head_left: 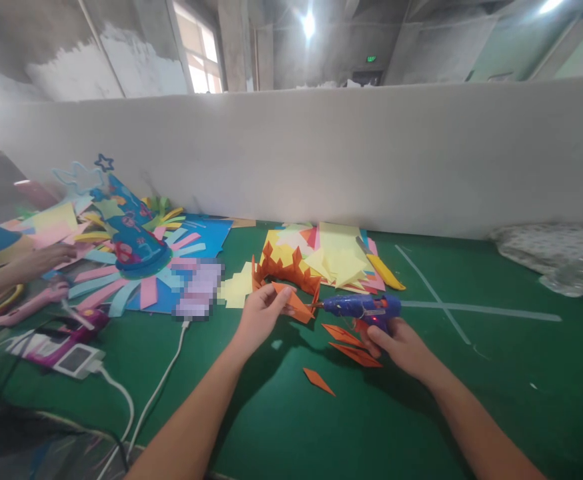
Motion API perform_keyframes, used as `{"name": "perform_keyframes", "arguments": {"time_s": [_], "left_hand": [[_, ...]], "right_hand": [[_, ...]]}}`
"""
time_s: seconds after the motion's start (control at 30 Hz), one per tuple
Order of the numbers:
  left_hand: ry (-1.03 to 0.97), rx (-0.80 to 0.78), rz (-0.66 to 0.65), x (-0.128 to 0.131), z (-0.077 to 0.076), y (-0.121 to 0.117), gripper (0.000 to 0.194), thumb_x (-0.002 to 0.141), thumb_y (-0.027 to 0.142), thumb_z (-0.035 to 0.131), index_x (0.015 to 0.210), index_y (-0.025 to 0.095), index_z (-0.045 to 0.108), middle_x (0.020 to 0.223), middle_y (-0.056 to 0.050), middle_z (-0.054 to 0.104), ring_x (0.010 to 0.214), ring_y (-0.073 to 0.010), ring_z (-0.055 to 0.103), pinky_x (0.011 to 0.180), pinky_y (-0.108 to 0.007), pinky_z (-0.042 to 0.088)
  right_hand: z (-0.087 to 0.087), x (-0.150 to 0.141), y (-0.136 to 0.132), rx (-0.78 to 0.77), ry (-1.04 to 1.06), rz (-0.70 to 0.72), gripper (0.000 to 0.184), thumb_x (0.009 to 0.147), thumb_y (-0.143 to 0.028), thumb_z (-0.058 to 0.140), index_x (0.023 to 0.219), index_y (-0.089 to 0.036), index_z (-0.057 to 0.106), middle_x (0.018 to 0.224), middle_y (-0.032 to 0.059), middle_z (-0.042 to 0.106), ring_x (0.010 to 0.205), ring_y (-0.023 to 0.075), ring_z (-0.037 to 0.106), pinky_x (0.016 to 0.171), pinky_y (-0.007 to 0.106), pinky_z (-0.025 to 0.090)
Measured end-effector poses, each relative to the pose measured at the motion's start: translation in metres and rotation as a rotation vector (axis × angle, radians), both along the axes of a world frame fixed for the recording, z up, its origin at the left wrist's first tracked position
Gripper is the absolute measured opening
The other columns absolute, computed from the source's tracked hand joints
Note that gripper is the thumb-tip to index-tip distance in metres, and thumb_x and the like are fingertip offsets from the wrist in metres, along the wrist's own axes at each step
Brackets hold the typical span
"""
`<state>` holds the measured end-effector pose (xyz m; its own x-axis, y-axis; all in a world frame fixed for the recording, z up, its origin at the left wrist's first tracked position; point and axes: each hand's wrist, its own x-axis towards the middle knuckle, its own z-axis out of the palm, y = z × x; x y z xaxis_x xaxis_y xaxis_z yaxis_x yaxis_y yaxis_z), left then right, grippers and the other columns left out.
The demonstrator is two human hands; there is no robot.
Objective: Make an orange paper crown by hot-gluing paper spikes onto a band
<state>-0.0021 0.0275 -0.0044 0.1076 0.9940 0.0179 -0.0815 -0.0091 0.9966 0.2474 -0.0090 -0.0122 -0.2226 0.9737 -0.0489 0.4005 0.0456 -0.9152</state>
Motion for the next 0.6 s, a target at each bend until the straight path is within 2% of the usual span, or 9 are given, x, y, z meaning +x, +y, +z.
{"name": "perform_keyframes", "arguments": {"time_s": [0.2, 0.47, 0.6], "left_hand": [[0.014, -0.029, -0.041, 0.0012, -0.0013, -0.0019, 0.039, 0.072, 0.049, 0.063, 0.085, 0.012, 0.065, 0.074, -0.003, 0.066, 0.058, -0.0121, 0.063, 0.061, -0.025, 0.053], [-0.021, -0.038, -0.054, -0.0004, -0.0021, 0.0002, 0.037, 0.072, 0.047, 0.063, 0.084, 0.012, 0.064, 0.073, -0.002, 0.066, 0.056, -0.0103, 0.062, 0.061, -0.023, 0.053], [-0.022, -0.045, -0.038, -0.0008, -0.0016, 0.0006, 0.039, 0.070, 0.049, 0.064, 0.082, 0.012, 0.064, 0.071, -0.002, 0.066, 0.055, -0.0106, 0.062, 0.060, -0.023, 0.053]], "right_hand": [[0.0065, -0.0059, -0.0014, -0.029, -0.065, 0.010, 0.053, 0.069, -0.069, 0.048, 0.052, -0.019, 0.044, 0.044, -0.0012, 0.046, 0.043, 0.0107, 0.041, 0.046, 0.025, 0.038], [0.0093, -0.0056, -0.0009, -0.043, -0.124, 0.000, 0.048, 0.069, -0.066, 0.047, 0.057, -0.019, 0.048, 0.046, -0.0011, 0.047, 0.045, 0.0119, 0.042, 0.048, 0.026, 0.039], [0.0090, -0.0052, -0.0008, -0.052, -0.138, -0.017, 0.047, 0.069, -0.063, 0.048, 0.065, -0.017, 0.055, 0.047, -0.0015, 0.048, 0.046, 0.0129, 0.044, 0.048, 0.026, 0.040]]}}
